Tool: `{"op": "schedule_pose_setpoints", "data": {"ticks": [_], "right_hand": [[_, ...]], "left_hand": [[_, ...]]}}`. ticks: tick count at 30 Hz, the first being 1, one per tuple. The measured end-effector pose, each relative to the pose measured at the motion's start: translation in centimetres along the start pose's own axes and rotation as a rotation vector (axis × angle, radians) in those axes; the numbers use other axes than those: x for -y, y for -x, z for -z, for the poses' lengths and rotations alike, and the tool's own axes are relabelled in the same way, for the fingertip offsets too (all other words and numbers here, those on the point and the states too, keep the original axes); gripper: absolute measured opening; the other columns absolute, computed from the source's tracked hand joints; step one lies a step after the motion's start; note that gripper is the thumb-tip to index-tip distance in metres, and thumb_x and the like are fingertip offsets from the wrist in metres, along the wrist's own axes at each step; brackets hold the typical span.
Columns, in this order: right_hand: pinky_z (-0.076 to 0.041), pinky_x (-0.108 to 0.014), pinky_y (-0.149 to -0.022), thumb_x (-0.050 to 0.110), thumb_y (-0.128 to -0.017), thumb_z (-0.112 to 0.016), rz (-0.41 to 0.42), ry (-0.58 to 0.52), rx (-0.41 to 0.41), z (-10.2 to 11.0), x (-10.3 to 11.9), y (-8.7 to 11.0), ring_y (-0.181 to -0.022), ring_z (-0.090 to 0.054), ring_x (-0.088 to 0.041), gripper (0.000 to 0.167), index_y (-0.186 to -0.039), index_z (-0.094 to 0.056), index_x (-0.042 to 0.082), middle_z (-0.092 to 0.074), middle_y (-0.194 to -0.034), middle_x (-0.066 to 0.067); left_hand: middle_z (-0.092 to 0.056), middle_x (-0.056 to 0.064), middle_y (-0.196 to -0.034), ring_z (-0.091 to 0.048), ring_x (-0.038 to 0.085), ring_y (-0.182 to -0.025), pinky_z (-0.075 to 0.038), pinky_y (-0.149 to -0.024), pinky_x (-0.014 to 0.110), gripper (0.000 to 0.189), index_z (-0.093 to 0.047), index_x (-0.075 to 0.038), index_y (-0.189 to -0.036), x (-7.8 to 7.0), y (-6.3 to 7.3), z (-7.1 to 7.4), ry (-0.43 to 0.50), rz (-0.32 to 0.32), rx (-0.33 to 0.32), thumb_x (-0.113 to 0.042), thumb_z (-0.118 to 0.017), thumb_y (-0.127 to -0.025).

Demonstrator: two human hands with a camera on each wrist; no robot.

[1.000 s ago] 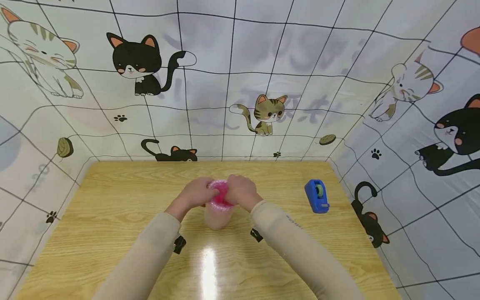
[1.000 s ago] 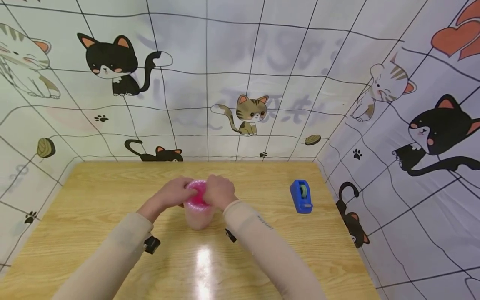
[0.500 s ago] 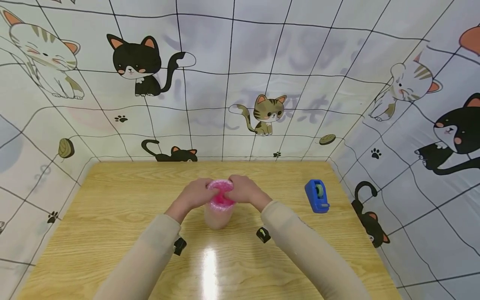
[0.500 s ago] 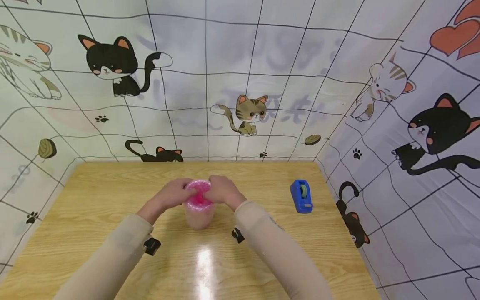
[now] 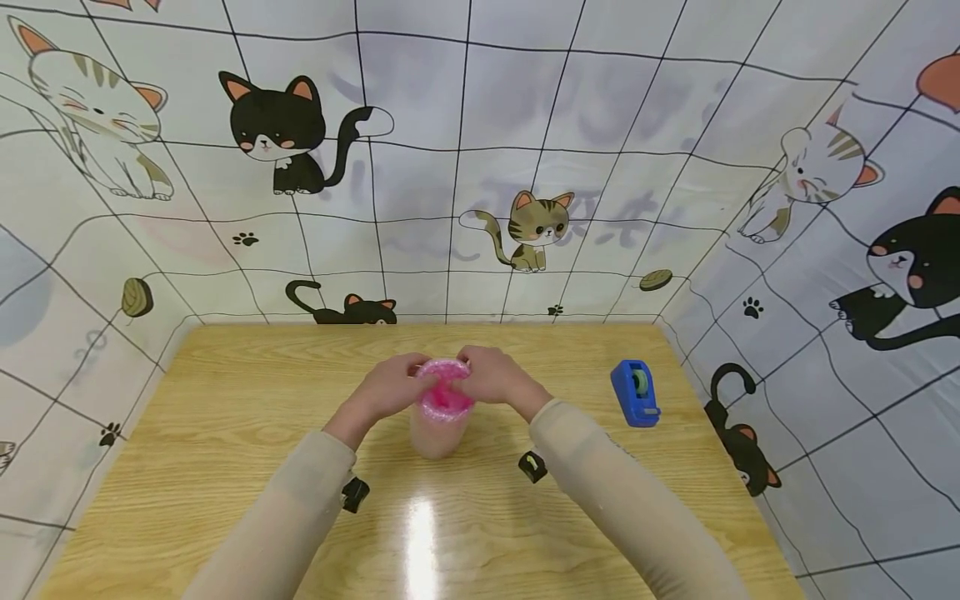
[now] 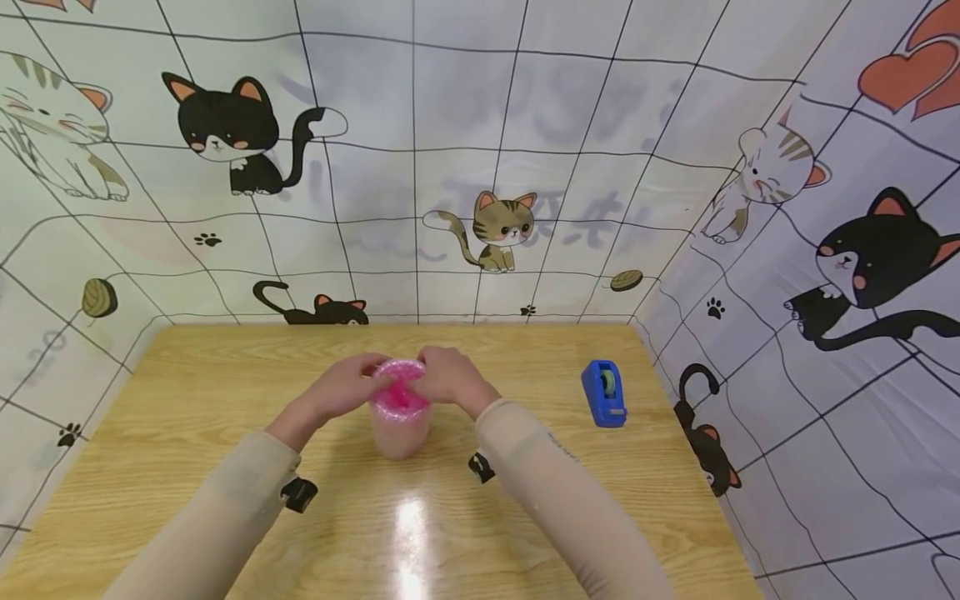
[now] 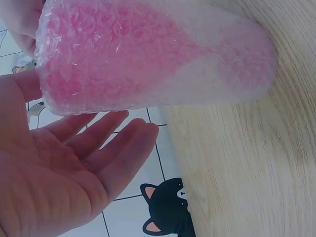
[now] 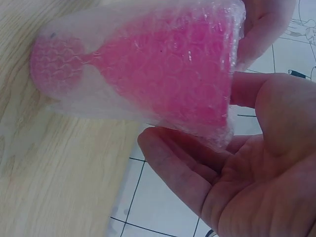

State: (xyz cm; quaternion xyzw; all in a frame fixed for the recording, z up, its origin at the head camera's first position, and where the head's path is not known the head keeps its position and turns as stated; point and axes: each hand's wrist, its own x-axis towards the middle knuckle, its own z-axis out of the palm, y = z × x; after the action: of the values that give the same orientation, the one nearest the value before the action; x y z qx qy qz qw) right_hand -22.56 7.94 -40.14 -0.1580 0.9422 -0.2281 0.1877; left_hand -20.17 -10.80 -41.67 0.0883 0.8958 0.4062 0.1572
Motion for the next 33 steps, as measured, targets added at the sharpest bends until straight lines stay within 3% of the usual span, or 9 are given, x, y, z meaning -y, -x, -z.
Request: {"op": "schedule_pose_setpoints", "data": {"ticks": [12, 21, 27, 33], "right_hand": [[-0.057, -0.035, -0.083, 0.035, -0.092, -0.064, 0.036, -0.045, -0.008, 0.8, -0.4, 0.4, -0.101, -0.066, -0.023, 0.043, -0.123, -0.06, 0.006, -0.068, -0.118, -0.011], [-0.052, -0.042, -0.097, 0.043, -0.094, -0.058, 0.05, -0.089, -0.026, 1.4, -1.1, 1.1, -0.116, -0.062, -0.027, 0.054, -0.136, -0.051, 0.009, -0.063, -0.129, -0.012], [-0.048, -0.045, -0.103, 0.048, -0.097, -0.053, 0.077, -0.09, -0.055, 2.2, -2.9, 1.6, -0.124, -0.057, -0.029, 0.06, -0.142, -0.045, 0.011, -0.059, -0.136, -0.013], [-0.045, -0.049, -0.105, 0.043, -0.099, -0.051, 0.084, -0.052, -0.067, 2.4, -5.4, 2.3, -0.126, -0.054, -0.034, 0.057, -0.143, -0.044, 0.008, -0.056, -0.138, -0.018]], "left_hand": [[-0.057, 0.015, -0.138, -0.053, 0.035, -0.128, -0.047, -0.101, 0.053, 0.054, -0.051, -0.01, -0.139, 0.4, 0.5, 0.3, 0.006, 0.012, -0.031, -0.043, -0.053, -0.097], [-0.055, 0.014, -0.14, -0.054, 0.035, -0.129, -0.048, -0.101, 0.053, 0.053, -0.048, -0.014, -0.142, 1.3, 1.2, 1.1, 0.023, 0.001, -0.087, -0.046, -0.048, -0.099], [-0.053, 0.016, -0.143, -0.051, 0.037, -0.131, -0.043, -0.105, 0.054, 0.059, -0.046, -0.012, -0.144, 3.4, 1.5, 2.0, -0.045, 0.007, -0.165, -0.052, -0.042, -0.1], [-0.05, 0.019, -0.145, -0.049, 0.04, -0.132, -0.041, -0.106, 0.056, 0.061, -0.045, -0.009, -0.144, 5.8, 2.3, 2.6, -0.088, 0.026, -0.199, -0.051, -0.041, -0.101]]}}
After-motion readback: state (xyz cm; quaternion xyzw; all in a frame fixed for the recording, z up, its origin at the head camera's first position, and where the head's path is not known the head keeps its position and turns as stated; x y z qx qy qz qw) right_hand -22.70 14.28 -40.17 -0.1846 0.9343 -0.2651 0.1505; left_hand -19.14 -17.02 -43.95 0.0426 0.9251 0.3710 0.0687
